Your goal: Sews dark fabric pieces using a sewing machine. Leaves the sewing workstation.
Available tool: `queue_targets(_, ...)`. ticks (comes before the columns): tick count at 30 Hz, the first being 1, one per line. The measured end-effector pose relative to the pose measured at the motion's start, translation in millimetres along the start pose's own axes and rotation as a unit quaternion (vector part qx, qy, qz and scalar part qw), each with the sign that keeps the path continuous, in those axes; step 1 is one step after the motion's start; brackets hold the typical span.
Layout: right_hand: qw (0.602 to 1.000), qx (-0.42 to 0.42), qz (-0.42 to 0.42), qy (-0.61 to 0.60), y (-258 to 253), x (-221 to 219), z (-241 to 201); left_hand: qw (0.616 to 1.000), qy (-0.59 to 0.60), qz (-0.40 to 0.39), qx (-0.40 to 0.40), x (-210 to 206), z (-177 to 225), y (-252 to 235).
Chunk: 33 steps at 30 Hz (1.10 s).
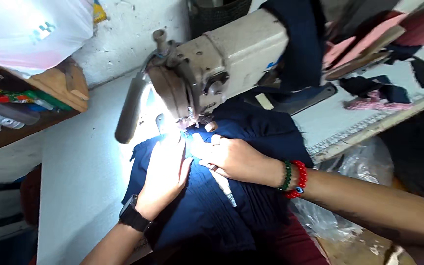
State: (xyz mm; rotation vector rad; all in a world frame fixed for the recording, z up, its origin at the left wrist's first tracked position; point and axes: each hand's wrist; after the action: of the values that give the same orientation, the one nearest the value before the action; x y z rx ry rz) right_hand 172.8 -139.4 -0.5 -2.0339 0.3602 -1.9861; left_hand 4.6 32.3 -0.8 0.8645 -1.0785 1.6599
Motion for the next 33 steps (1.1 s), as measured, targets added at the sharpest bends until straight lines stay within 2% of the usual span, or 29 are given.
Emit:
queue_targets(3,0.999,-0.036,0.033,-0.014,13.7,15.4,6.7,1.0,0.018,0.007,-0.009,3.4,1.6,2.4)
queue_targets(6,0.98,-0.157,0.121,0.006,44.2,41.0,33.1,0.996,0.057,0.038,-0.049,9.1,29.4,1.4)
queue_targets(8,0.954,-0.261,0.149,0.021,75.6,60.2,62.0,0.993,0.098,0.025,-0.069,7.8,58.7,-8.6)
queue_targets(11,0.901,-0.399,0.167,0.03,124.3,74.6,111.8,0.986,0.14,0.017,-0.091,-9.7,94.1,-50.4)
queue_targets(13,0.883,-0.441,0.157,0.011,145.0,75.6,139.5,0.986,0.137,0.033,-0.088,-30.6,107.8,-90.6)
queue_targets(18,0.855,-0.492,0.117,-0.115,148.4,74.5,164.8,0.995,0.101,0.01,0.024,-70.0,126.2,-190.8)
queue_targets(23,0.86,-0.474,0.145,-0.123,152.8,79.9,176.8,0.994,0.075,0.081,0.001,-104.2,101.9,-235.9)
queue_targets(27,0.848,-0.45,0.212,-0.184,190.8,112.5,156.2,0.991,0.117,0.037,-0.052,-77.3,123.9,-211.5)
queue_targets(30,0.837,-0.43,0.244,-0.236,220.8,142.7,131.8,0.983,0.163,-0.03,-0.083,-46.8,152.8,-169.8)
queue_targets(33,0.816,-0.427,0.25,-0.298,235.2,164.3,104.7,0.971,0.216,-0.068,-0.08,-17.1,172.3,-122.7)
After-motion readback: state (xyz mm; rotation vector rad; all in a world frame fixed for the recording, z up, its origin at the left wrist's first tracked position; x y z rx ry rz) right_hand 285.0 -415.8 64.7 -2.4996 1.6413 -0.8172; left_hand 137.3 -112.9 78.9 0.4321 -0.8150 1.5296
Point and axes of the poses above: each hand's wrist, its own y-axis away from the middle knuckle, its own x-axis out of the back of the hand, z = x × y, and after that the axes turned 10 degrees about y, right-handed
